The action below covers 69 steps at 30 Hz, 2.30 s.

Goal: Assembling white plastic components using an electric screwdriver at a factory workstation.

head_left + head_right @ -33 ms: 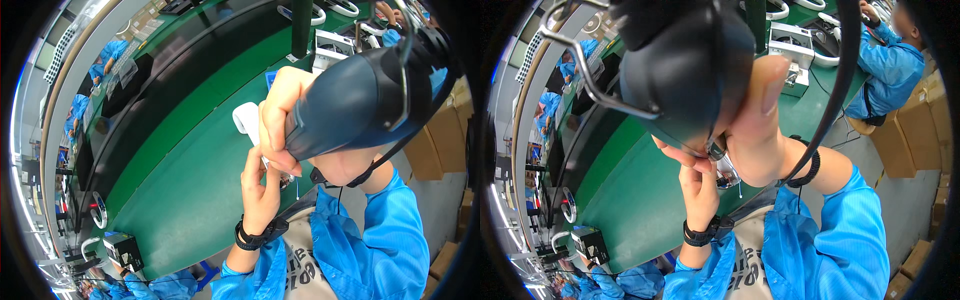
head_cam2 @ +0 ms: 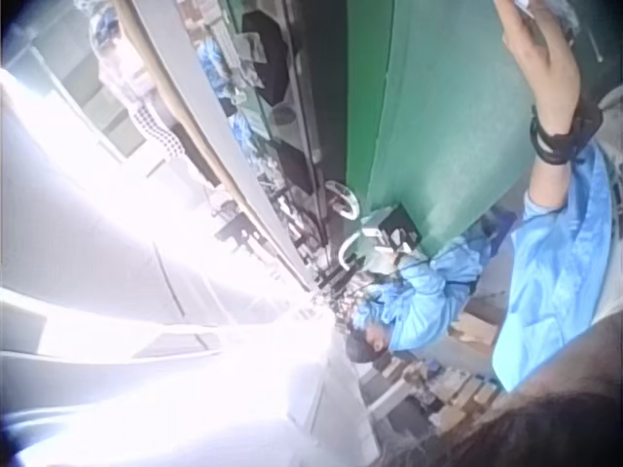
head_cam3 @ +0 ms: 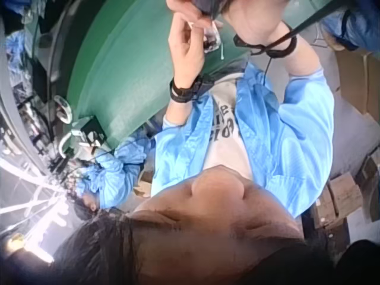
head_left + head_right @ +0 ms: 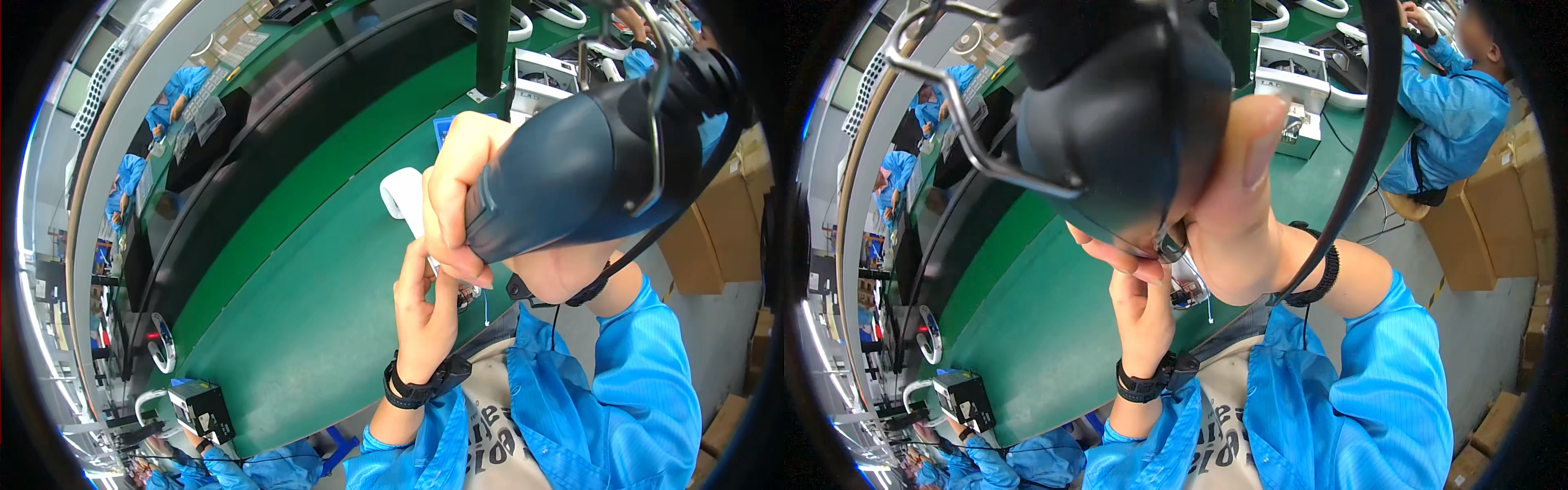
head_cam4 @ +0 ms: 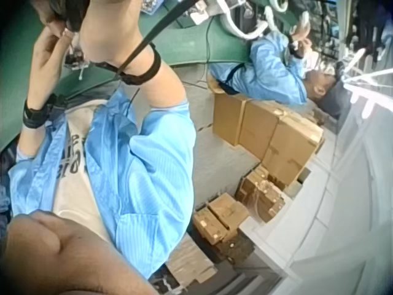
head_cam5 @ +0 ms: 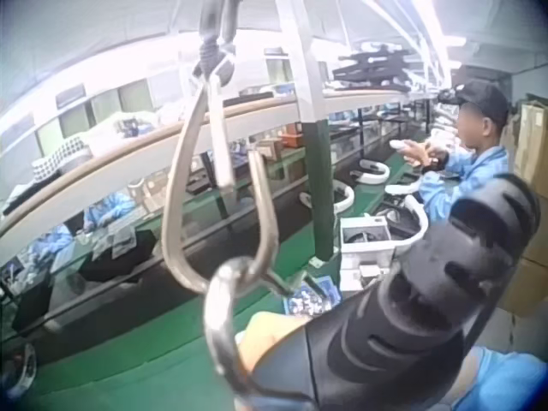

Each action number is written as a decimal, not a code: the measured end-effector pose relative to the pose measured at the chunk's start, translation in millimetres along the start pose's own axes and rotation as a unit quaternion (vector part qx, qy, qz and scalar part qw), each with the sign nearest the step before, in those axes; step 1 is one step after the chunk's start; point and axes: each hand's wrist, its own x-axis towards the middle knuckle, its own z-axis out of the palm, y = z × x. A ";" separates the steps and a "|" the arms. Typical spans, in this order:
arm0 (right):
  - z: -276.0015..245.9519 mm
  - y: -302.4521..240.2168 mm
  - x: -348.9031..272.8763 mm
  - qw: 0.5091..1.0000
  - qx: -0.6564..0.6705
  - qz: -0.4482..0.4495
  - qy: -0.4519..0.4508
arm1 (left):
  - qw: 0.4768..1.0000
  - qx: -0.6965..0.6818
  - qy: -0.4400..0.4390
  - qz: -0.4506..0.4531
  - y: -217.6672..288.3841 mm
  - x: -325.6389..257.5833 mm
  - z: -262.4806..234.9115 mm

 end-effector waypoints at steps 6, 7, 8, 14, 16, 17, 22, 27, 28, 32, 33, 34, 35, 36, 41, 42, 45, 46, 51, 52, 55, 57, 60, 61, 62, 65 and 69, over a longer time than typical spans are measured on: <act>-4.1 -5.8 -5.1 1.000 -0.015 0.013 0.012 | 1.000 -0.029 -0.005 -0.005 8.9 2.0 8.0; -4.8 -7.4 -6.3 1.000 -0.018 0.014 0.014 | 1.000 -0.029 -0.007 -0.002 7.9 2.2 8.1; -9.4 -11.3 -7.3 0.999 -0.048 0.024 -0.008 | 0.999 -0.047 -0.013 -0.009 4.4 2.3 7.7; -47.9 -54.9 -24.1 0.985 -0.059 -0.160 -0.002 | 0.994 -0.077 -0.037 -0.061 10.3 1.5 0.1; -84.9 -68.9 -29.7 0.963 -0.150 -0.209 0.079 | 0.994 -0.082 -0.047 -0.058 10.7 0.3 1.7; -107.3 -72.0 -32.4 0.948 -0.195 -0.222 0.121 | 0.993 -0.087 -0.050 -0.055 9.5 1.4 4.1; -191.0 -46.4 -26.0 0.922 -0.250 -0.168 0.244 | 0.994 -0.079 -0.051 -0.053 5.0 3.3 7.8; -221.0 -38.2 -20.6 0.915 -0.281 -0.165 0.237 | 0.996 -0.065 -0.040 -0.049 5.7 1.8 7.3; -223.9 -37.9 -19.4 0.908 -0.294 -0.171 0.247 | 0.996 -0.064 -0.041 -0.051 5.3 1.9 7.7; -231.5 -30.2 -18.9 0.911 -0.290 -0.140 0.258 | 0.995 -0.085 -0.023 -0.045 6.5 2.3 10.5; -230.7 -30.7 -19.3 0.911 -0.291 -0.140 0.257 | 0.995 -0.088 -0.020 -0.046 7.2 2.6 10.7; -229.1 -31.8 -20.5 0.915 -0.279 -0.134 0.258 | 0.995 -0.090 -0.020 -0.045 9.0 3.0 11.1; -226.7 -33.2 -22.1 0.919 -0.268 -0.128 0.258 | 0.996 -0.073 -0.034 -0.046 11.4 3.3 11.8; -223.4 -31.9 -22.1 0.923 -0.252 -0.127 0.261 | 0.997 -0.053 -0.044 -0.047 12.1 3.5 11.2; -172.3 -40.5 -34.8 0.935 -0.189 -0.142 0.265 | 0.997 -0.053 -0.040 -0.029 8.0 5.1 13.4; -153.9 -49.5 -37.7 0.936 -0.177 -0.149 0.264 | 0.997 -0.059 -0.048 -0.026 9.1 5.8 16.4; -108.4 -52.0 -31.1 0.951 -0.142 -0.165 0.219 | 0.997 -0.063 -0.046 -0.025 6.3 5.5 13.6; -93.6 -54.6 -29.5 0.951 -0.142 -0.165 0.219 | 0.997 -0.052 -0.046 -0.014 5.8 6.8 14.6; -42.1 -49.6 -24.9 0.978 -0.065 -0.175 0.095 | 0.998 -0.034 -0.050 -0.007 6.7 8.3 13.9; -38.6 -47.8 -24.6 0.982 -0.051 -0.168 0.064 | 0.998 -0.035 -0.051 -0.014 6.8 7.7 13.7; -26.2 -39.9 -23.2 0.988 -0.026 -0.150 0.015 | 0.998 -0.040 -0.054 -0.014 5.4 8.0 12.2; -23.5 -37.8 -23.3 0.990 -0.020 -0.138 0.006 | 0.997 -0.045 -0.057 -0.007 4.2 7.9 11.0; -18.3 -34.4 -21.4 0.992 -0.010 -0.125 0.000 | 0.997 -0.040 -0.060 -0.005 3.8 6.9 10.7; -17.8 -33.4 -21.0 0.993 -0.011 -0.120 0.000 | 0.998 -0.053 -0.044 -0.007 4.1 6.6 12.0; -17.4 -32.1 -20.6 0.993 -0.012 -0.116 0.001 | 0.997 -0.066 -0.027 -0.009 4.2 6.3 12.6; -17.3 -28.9 -21.2 0.993 -0.021 -0.118 0.001 | 0.997 -0.068 -0.028 -0.001 2.9 5.6 14.1; -16.2 -24.9 -21.1 0.995 -0.023 -0.092 0.010 | 0.998 -0.048 -0.034 0.005 4.2 6.0 11.9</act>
